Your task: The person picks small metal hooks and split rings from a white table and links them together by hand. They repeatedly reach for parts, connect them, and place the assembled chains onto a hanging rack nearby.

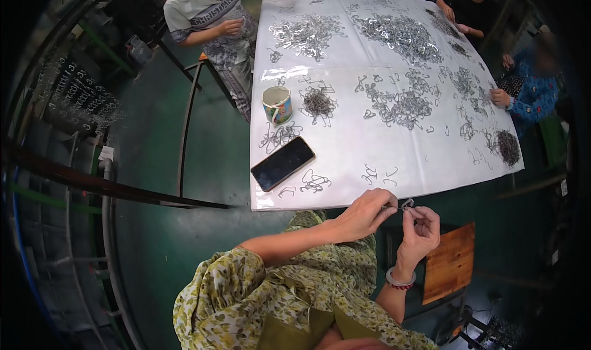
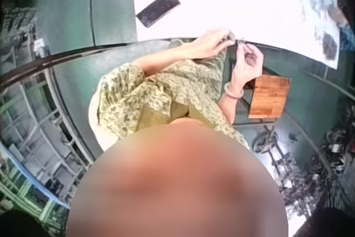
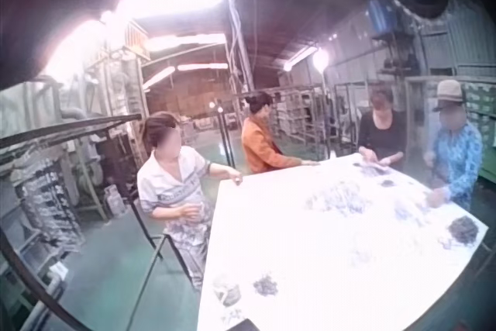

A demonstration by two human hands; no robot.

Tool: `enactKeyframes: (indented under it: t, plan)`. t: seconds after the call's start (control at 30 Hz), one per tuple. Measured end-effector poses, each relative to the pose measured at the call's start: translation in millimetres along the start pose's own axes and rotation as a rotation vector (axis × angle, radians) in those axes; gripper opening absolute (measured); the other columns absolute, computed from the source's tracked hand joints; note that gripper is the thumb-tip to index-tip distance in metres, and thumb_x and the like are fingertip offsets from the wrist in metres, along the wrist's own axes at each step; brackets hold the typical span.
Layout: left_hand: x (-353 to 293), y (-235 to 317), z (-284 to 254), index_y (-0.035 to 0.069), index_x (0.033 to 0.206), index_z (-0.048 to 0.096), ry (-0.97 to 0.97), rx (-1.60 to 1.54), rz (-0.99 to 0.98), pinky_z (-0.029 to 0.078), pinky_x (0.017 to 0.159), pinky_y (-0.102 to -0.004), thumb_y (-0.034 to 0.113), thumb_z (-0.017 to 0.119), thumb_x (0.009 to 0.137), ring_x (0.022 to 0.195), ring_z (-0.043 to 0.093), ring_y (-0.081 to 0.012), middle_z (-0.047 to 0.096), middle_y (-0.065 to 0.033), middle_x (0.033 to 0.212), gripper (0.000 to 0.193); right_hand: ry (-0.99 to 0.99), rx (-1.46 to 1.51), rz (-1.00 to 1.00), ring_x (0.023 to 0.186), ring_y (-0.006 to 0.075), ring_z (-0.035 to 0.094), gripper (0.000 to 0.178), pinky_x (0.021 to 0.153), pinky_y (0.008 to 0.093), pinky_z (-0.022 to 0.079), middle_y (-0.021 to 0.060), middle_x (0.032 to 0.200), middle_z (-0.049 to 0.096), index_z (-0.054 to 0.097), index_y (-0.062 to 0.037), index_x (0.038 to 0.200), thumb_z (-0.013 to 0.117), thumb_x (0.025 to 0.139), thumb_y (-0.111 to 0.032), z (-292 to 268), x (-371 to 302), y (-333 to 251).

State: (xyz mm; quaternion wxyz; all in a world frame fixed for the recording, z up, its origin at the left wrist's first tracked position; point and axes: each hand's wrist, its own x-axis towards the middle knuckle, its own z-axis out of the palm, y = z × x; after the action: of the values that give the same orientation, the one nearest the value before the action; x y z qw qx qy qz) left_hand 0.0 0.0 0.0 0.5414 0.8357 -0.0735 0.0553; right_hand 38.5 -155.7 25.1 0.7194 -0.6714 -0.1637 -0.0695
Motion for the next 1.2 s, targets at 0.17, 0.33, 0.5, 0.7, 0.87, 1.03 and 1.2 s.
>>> enactKeyframes:
  t: [0.17,0.33,0.5,0.7,0.87,1.03,1.2]
  plan:
    - [-1.7,-0.5,-13.7,0.003,0.132,0.048,0.146,0.009,0.166,0.043,0.103,-0.0404,0.014,0.07,0.088,0.122,0.053,-0.0333,0.053,-0.0186,0.131,0.05,0.118,0.2,0.121,0.084,0.0121,0.063,0.026,0.079,0.0242,0.052,0.0077,0.091,0.063,0.058,0.0022,0.101,0.063,0.081,0.018,4.9,-3.9,-4.0]
    - [88.6,-113.5,-135.6,0.01,0.133,0.049,0.394,0.738,-0.014,0.042,0.102,-0.0512,0.031,0.07,0.088,0.117,0.047,-0.0456,0.049,-0.023,0.13,0.054,0.075,0.312,0.207,0.083,0.0124,0.065,0.026,0.08,0.0237,0.053,0.0073,0.091,0.063,0.058,0.0012,0.099,0.065,0.08,0.017,6.7,-1.3,-5.8]
    - [123.2,-156.3,-200.6,0.007,0.123,0.056,0.129,0.897,-0.629,0.049,0.09,-0.0525,0.025,0.073,0.078,0.114,0.049,-0.0479,0.051,-0.0307,0.12,0.052,0.07,0.315,0.192,0.084,0.0122,0.064,0.024,0.081,0.0239,0.052,0.0065,0.092,0.062,0.058,0.0012,0.095,0.066,0.079,0.017,-0.9,-0.6,-9.3]
    - [125.7,-147.7,-181.0,-0.007,0.103,0.056,0.217,0.59,-0.414,0.05,0.087,-0.0494,0.018,0.062,0.082,0.094,0.062,-0.0504,0.064,-0.0329,0.097,0.033,0.102,0.289,0.199,0.085,0.0126,0.064,0.022,0.081,0.0241,0.052,0.0062,0.092,0.061,0.058,0.0014,0.093,0.065,0.08,0.017,-14.2,-4.7,-5.5]
    - [127.8,-118.5,-184.2,-0.01,0.104,0.054,0.441,0.191,-0.493,0.058,0.075,-0.046,0.022,0.047,0.097,0.091,0.067,-0.041,0.065,-0.0261,0.093,0.034,0.052,0.322,0.151,0.085,0.0122,0.065,0.021,0.081,0.0229,0.053,0.007,0.093,0.062,0.06,0.0016,0.096,0.066,0.081,0.015,-20.0,-6.7,-8.6]
    - [131.0,-113.8,-202.6,-0.007,0.113,0.051,0.54,-0.705,-0.474,0.064,0.075,-0.0461,0.021,0.047,0.101,0.084,0.066,-0.03,0.06,-0.0178,0.1,0.031,0.064,0.344,0.153,0.086,0.013,0.065,0.021,0.082,0.0239,0.054,0.0072,0.092,0.062,0.06,0.0018,0.095,0.066,0.081,0.016,-22.1,-9.6,-12.0]
    - [140.3,-152.1,-210.4,-0.009,0.116,0.05,0.537,-0.914,-0.441,0.063,0.083,-0.0424,-0.003,0.055,0.093,0.093,0.065,-0.029,0.059,-0.016,0.105,0.025,0.05,0.352,0.165,0.086,0.0134,0.065,0.021,0.082,0.0246,0.054,0.0073,0.092,0.062,0.06,0.0019,0.095,0.065,0.081,0.016,-25.4,-13.4,-11.0]
